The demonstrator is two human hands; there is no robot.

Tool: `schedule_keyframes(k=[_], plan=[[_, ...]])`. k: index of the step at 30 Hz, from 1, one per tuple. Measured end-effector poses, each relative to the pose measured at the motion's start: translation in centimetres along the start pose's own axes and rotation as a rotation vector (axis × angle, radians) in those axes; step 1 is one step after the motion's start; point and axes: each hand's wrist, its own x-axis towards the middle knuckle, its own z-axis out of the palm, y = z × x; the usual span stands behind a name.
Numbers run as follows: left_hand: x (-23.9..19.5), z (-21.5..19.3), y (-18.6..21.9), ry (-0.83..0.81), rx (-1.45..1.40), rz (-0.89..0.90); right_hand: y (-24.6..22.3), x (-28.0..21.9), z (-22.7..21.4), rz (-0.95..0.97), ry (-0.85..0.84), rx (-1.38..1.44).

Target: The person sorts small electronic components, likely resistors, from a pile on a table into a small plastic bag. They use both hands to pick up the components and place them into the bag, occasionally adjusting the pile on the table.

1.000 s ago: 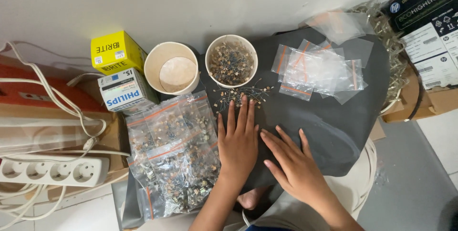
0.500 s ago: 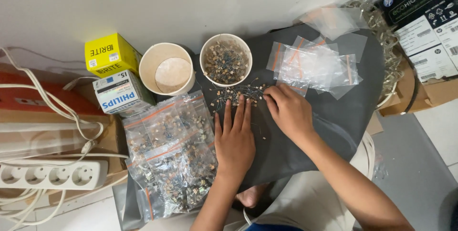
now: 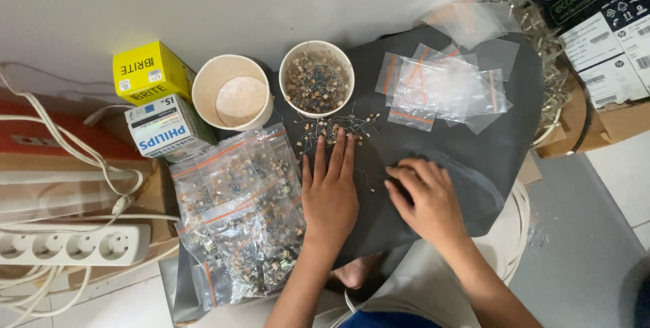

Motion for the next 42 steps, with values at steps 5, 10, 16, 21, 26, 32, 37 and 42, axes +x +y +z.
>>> schedule_keyframes(k=[5,10,16,21,26,32,37,42], plan=[[0.1,-3.2,-0.3,0.004,-0.177,0.003,-1.7,0.6,-1.6,-0.115,-0.058,0.133],[0.3,-6.7,-2.1,-0.035,-0.168,0.023,-1.7,2.2,-2.0,-0.057,-0.043,0.233],[2.4,-6.5,-5.8,-0.144,0.066,0.322,-3.0,2.9,-1.7,-0.225,-0.101,0.077],[4.4,-6.4,-7.9,-0.311,0.122,0.386,-2.5,2.1,-1.6,-0.206,-0.145,0.187],[4.7,-5.8,-8.7,-0.340,0.011,0.368,-1.9,3.9,-0.6,-0.118,-0.216,0.150],[4.7,-6.1,-8.9,-0.352,-0.043,0.358,-1.8,4.8,2.0,-0.171,-0.172,-0.076],[4.6,-6.3,-8.8,-0.354,-0.031,0.352,-2.4,3.8,1.7,-0.200,-0.114,-0.148],[4.2,-5.1,-9.2,-0.278,0.010,0.349,-2.1,2.8,1.2,-0.181,-0.105,-0.103]])
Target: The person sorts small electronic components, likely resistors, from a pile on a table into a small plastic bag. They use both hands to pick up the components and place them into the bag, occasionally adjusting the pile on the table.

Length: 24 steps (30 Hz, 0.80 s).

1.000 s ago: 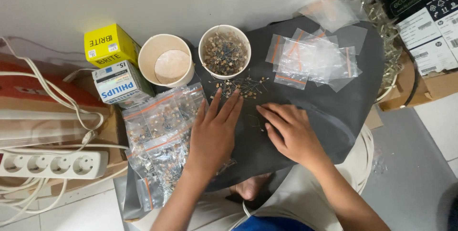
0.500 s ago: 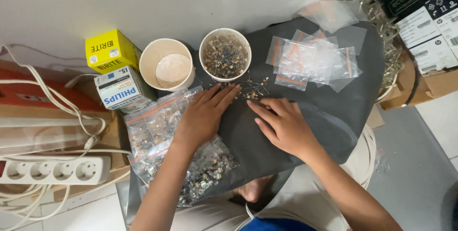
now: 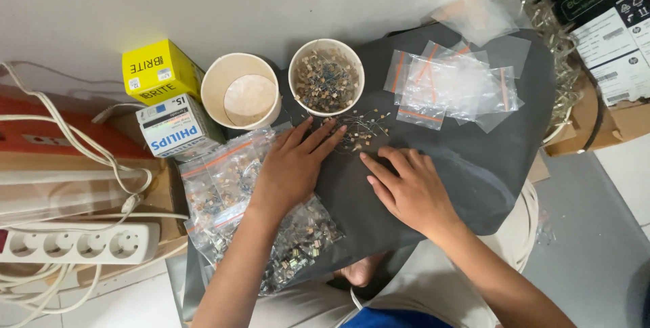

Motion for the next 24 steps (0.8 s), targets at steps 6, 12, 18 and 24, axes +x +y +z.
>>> schedule_keyframes(k=[6,12,18,24], plan=[[0.0,0.1,0.1,0.006,0.006,-0.002,1.2,-1.8,-1.3,0.044,-0.013,0.055],[0.1,-0.8,0.4,-0.072,-0.028,-0.030,1.7,-3.0,-2.3,0.092,0.011,0.084],[0.1,-1.4,0.5,-0.121,-0.016,-0.048,1.2,-3.5,-2.7,0.090,0.062,0.148],[0.1,-1.3,0.5,-0.123,-0.030,-0.049,0.7,-3.2,-3.0,0.106,0.015,0.277]])
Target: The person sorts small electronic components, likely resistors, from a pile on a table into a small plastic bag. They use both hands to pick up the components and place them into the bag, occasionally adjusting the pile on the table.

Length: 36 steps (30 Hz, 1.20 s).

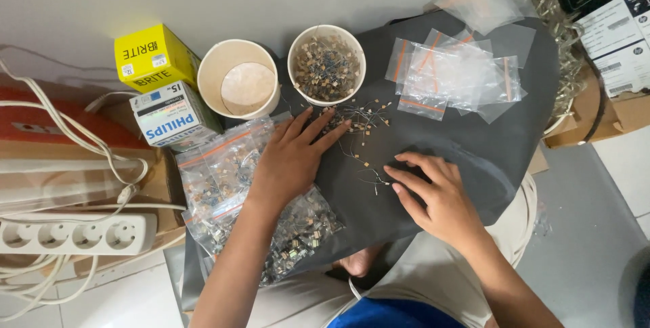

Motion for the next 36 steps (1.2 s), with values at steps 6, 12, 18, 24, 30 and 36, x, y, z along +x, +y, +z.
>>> schedule_keyframes(k=[6,12,18,24,30,36], plan=[[0.0,0.0,-0.1,0.001,-0.023,0.007,-1.2,2.7,0.3,-0.018,-0.083,-0.028],[0.0,-0.1,-0.1,0.000,-0.057,0.013,-1.5,2.7,0.7,-0.105,-0.055,-0.114],[0.2,0.0,-0.2,-0.013,-0.048,0.007,-0.5,1.1,-0.2,-0.056,-0.034,-0.043],[0.1,0.4,-0.3,0.030,-0.050,0.022,-0.3,0.3,-0.3,-0.046,-0.017,0.045],[0.0,0.7,-0.4,0.074,-0.028,0.039,-0.9,1.0,-0.8,-0.053,-0.043,0.108],[0.0,0.3,-0.3,0.046,-0.038,0.028,-1.2,1.8,-1.5,-0.117,-0.145,0.171]])
